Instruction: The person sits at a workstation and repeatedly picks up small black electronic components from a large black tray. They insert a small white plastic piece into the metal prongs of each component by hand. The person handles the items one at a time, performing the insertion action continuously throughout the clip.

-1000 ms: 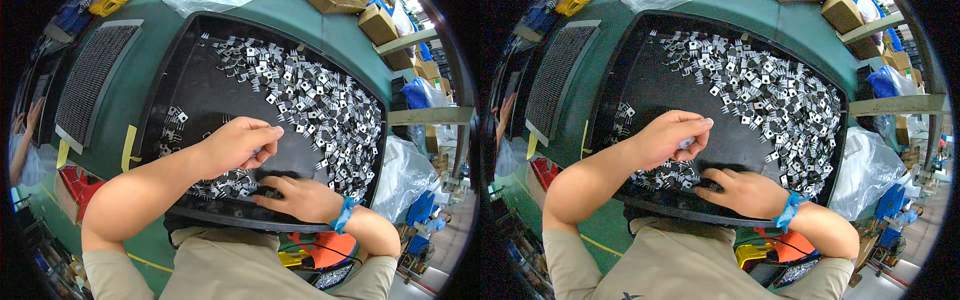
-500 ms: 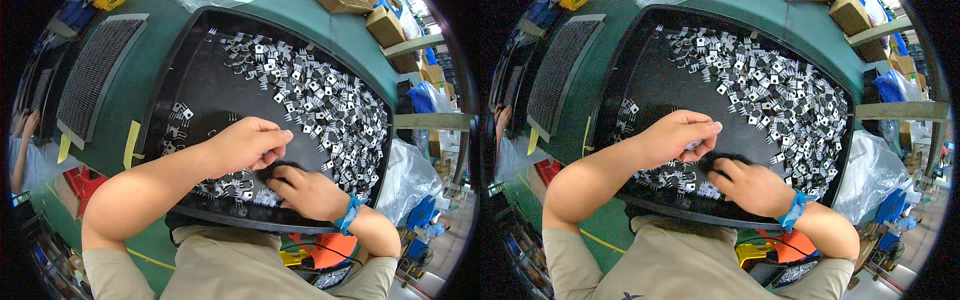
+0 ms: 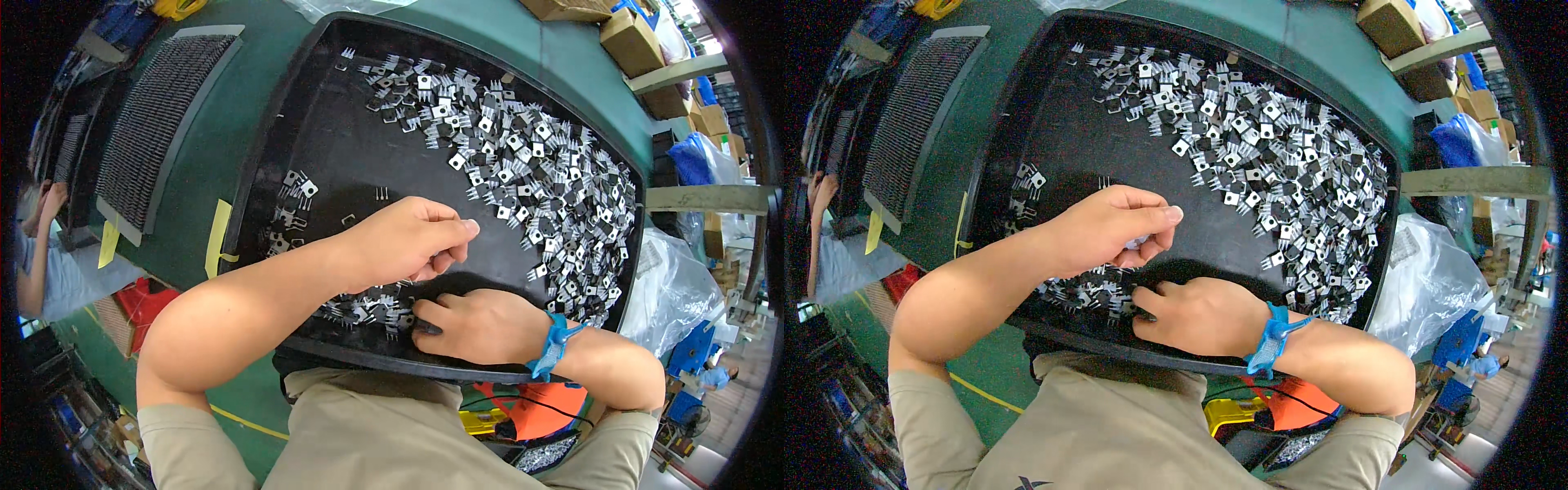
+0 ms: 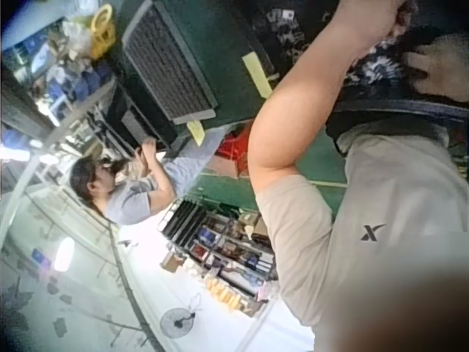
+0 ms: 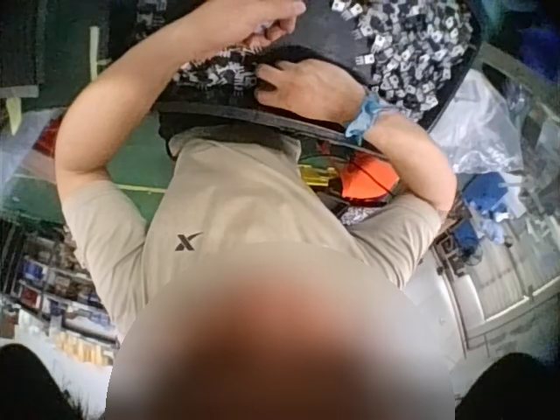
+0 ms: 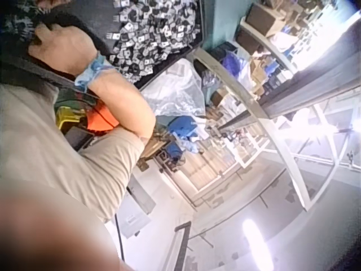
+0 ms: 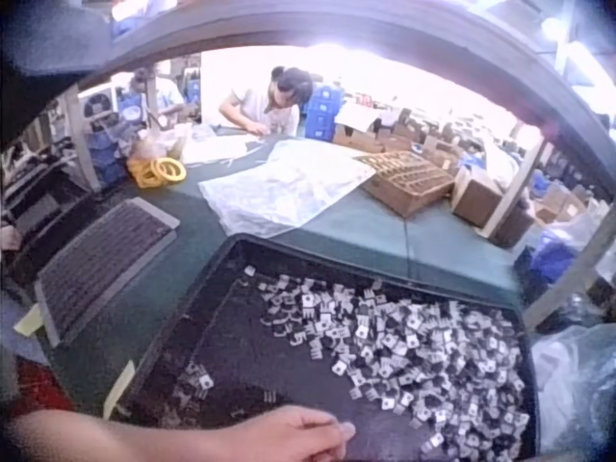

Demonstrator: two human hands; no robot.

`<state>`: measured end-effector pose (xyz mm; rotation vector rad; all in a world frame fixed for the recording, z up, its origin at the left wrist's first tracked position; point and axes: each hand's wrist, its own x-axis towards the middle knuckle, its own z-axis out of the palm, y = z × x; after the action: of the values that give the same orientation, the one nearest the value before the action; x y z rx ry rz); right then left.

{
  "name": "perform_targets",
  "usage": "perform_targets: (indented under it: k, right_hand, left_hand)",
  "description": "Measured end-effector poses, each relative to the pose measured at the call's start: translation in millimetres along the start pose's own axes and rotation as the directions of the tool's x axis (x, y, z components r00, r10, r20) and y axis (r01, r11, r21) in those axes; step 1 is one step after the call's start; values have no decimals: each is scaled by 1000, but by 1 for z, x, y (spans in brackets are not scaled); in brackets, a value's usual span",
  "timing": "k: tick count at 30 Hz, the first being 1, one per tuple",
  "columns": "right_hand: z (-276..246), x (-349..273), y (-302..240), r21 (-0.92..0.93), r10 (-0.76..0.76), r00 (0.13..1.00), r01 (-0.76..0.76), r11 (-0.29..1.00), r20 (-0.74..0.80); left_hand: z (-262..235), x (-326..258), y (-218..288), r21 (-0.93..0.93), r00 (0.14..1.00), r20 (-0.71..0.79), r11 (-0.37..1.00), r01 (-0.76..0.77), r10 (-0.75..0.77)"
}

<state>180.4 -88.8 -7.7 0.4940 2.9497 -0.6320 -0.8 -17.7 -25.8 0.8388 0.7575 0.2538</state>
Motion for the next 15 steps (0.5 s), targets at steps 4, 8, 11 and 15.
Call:
perform_targets:
  k: [4,8,11,15]
  right_hand:
    - [-1,4,-3,-15,20,1000,-20,1000,8]
    - [-2,5,-3,32,35,999,-34,999,-24]
    - [-4,2,-4,63,79,995,-83,995,65]
    - [-4,-1,2,211,148,986,-162,964,82]
  left_hand:
    - [0,1,-1,8,1000,2,1000,3,-3]
    - [0,0,0,22,1000,-7,1000,3,-3]
    - [-1,1,0,31,1000,-5,1000,5,-5]
    - [1,-1,-2,47,998,-30,997,63,-62]
